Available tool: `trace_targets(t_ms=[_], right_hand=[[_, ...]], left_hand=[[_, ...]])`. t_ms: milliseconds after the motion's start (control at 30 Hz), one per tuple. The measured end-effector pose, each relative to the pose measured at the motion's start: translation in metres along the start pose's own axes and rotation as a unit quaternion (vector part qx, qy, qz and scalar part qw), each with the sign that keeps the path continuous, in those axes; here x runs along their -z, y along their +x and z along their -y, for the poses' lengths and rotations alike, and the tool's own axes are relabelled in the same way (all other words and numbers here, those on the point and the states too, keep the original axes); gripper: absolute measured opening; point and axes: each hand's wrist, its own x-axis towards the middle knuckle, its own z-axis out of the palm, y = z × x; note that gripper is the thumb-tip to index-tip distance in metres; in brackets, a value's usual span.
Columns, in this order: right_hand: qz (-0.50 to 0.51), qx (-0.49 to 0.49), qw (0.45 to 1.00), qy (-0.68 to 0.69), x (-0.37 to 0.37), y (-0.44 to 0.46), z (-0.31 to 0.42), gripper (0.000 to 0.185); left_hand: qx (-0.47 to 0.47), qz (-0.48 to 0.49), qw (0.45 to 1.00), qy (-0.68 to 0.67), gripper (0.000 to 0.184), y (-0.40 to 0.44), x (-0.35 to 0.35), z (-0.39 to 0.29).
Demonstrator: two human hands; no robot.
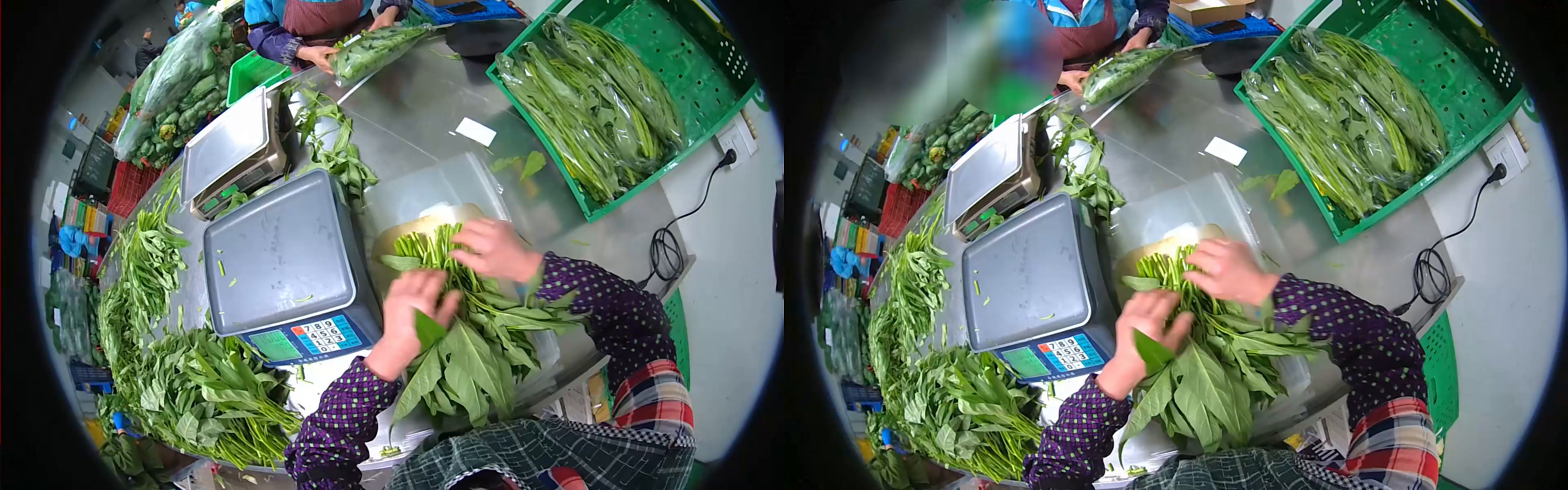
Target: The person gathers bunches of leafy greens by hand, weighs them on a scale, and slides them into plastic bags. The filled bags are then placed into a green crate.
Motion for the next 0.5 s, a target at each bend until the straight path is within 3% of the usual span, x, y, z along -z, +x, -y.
trace_targets(t_ms=[33,100,233,300,367,433,500], right_hand=[[0.002,-0.001,1.0,0.001,-0.006,0.01,0.008,0.02],[0.142,0.04,0.988,-0.04,-0.017,0.026,0.02,0.017],[0.219,0.088,0.968,-0.084,-0.073,0.021,0.009,0.014],[0.148,-0.022,0.982,-0.117,-0.082,0.028,-0.002,0.011],[0.117,-0.216,0.968,-0.054,-0.08,0.054,-0.026,0.015],[0.036,-0.295,0.954,-0.048,-0.063,0.084,-0.043,0.017],[-0.059,-0.258,0.929,0.258,-0.062,0.11,-0.005,0.019]], left_hand=[[0.004,0.108,0.993,-0.036,0.034,-0.006,-0.003,-0.007],[-0.049,0.1,0.994,-0.011,0.038,-0.027,-0.026,-0.021],[-0.007,0.059,0.998,0.002,0.042,-0.062,-0.053,-0.024],[0.006,0.041,0.999,-0.012,0.042,-0.071,-0.06,-0.02],[0.007,0.036,0.999,-0.012,0.042,-0.075,-0.064,-0.02],[0.0,0.03,0.999,-0.012,0.042,-0.079,-0.066,-0.021],[-0.001,0.02,1.0,-0.009,0.042,-0.078,-0.067,-0.02]])
